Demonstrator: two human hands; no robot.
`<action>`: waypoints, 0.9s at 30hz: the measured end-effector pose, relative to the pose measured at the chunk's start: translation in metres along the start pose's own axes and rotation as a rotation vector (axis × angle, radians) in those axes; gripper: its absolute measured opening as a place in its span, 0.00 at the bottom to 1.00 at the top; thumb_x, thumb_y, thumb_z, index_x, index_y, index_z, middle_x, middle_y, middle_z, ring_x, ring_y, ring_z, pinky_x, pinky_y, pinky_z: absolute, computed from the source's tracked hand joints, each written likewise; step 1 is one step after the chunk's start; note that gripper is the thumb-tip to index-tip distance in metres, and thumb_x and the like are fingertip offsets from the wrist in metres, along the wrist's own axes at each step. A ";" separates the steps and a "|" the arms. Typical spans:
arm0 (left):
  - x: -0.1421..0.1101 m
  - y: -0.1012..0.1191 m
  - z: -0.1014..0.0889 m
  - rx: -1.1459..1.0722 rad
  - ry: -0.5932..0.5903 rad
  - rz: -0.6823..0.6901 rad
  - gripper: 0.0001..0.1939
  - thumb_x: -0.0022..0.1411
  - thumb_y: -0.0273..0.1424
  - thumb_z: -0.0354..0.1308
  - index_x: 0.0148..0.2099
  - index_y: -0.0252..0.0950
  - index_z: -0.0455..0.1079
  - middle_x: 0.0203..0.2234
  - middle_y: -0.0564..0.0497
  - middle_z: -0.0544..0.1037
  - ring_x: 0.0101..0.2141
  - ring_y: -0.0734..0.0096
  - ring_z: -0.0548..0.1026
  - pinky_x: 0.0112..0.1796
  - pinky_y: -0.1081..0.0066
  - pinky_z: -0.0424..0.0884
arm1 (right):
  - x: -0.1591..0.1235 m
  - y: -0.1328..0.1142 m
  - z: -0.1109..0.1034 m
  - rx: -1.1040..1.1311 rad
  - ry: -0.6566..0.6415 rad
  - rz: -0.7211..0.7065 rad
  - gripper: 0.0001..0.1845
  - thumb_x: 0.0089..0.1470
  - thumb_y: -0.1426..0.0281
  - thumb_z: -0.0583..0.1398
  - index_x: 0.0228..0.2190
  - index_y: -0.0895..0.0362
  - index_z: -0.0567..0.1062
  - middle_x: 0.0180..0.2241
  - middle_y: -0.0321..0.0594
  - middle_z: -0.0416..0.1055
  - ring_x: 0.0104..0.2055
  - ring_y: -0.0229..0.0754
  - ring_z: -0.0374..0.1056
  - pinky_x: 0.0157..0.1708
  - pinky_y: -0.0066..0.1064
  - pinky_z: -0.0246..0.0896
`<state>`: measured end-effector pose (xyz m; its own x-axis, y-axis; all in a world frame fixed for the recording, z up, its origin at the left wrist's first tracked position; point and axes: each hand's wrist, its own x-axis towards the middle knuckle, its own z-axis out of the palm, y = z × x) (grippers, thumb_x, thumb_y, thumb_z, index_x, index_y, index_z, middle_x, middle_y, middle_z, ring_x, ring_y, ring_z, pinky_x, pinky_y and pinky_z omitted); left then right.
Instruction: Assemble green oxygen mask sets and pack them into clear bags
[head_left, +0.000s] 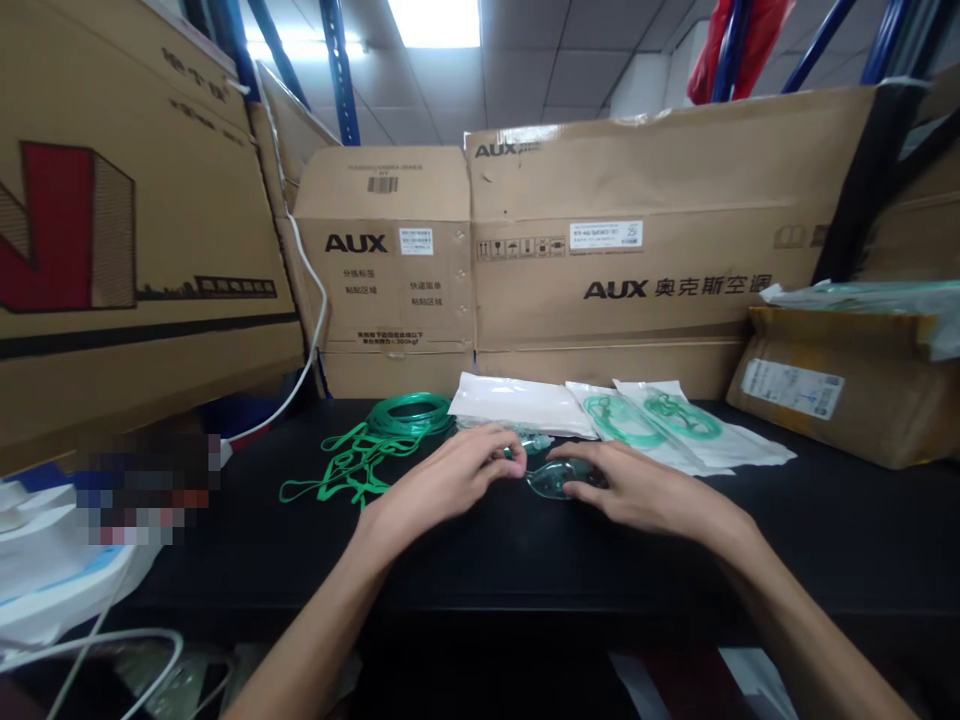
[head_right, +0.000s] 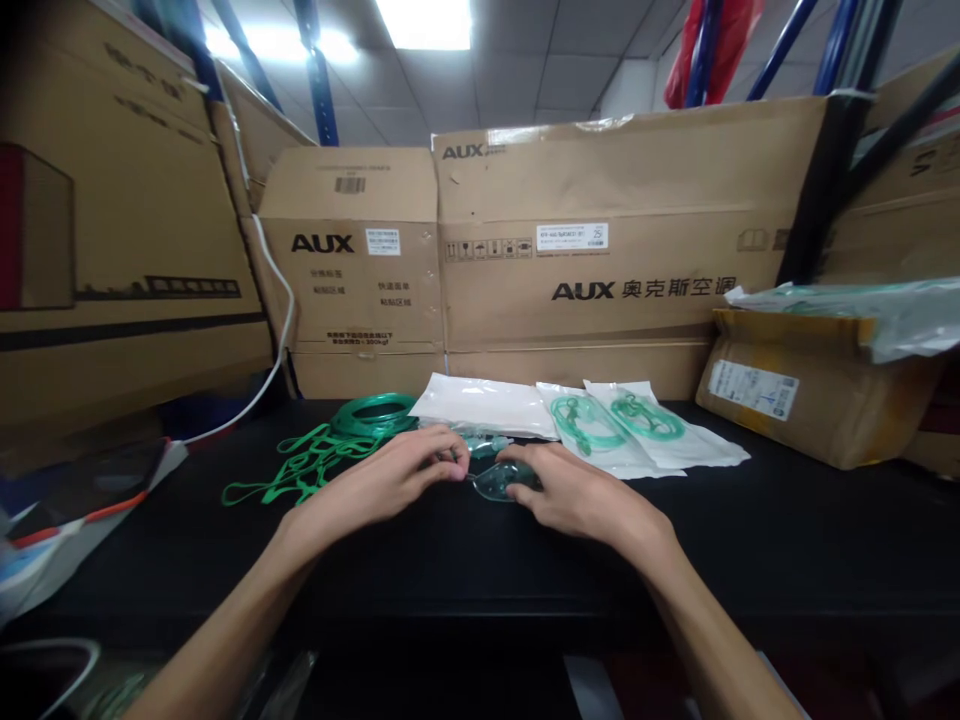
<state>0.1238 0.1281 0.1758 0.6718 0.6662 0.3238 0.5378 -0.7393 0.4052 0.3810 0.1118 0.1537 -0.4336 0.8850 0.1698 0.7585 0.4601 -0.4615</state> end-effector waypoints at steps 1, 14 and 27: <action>0.000 0.001 0.001 -0.004 0.004 0.001 0.07 0.73 0.30 0.52 0.42 0.41 0.71 0.38 0.54 0.74 0.40 0.66 0.72 0.45 0.66 0.65 | 0.000 -0.001 -0.001 -0.003 -0.002 0.000 0.23 0.63 0.61 0.59 0.59 0.46 0.71 0.58 0.43 0.71 0.60 0.56 0.66 0.59 0.50 0.60; -0.009 0.007 0.008 -0.016 -0.008 -0.008 0.06 0.72 0.32 0.57 0.41 0.43 0.74 0.41 0.55 0.75 0.45 0.65 0.74 0.47 0.67 0.66 | -0.003 -0.019 -0.008 -0.007 -0.078 -0.008 0.15 0.63 0.59 0.59 0.51 0.45 0.71 0.40 0.38 0.72 0.40 0.47 0.70 0.41 0.39 0.64; -0.007 0.013 0.005 -0.067 0.083 -0.037 0.04 0.69 0.34 0.61 0.46 0.44 0.73 0.43 0.56 0.76 0.45 0.65 0.74 0.49 0.67 0.67 | -0.003 -0.028 -0.013 0.174 -0.083 -0.072 0.12 0.66 0.61 0.58 0.49 0.49 0.72 0.42 0.37 0.76 0.39 0.44 0.73 0.42 0.37 0.67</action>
<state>0.1294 0.1134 0.1745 0.6060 0.7008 0.3762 0.5243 -0.7077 0.4737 0.3675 0.0971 0.1773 -0.5275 0.8382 0.1386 0.6317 0.4960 -0.5958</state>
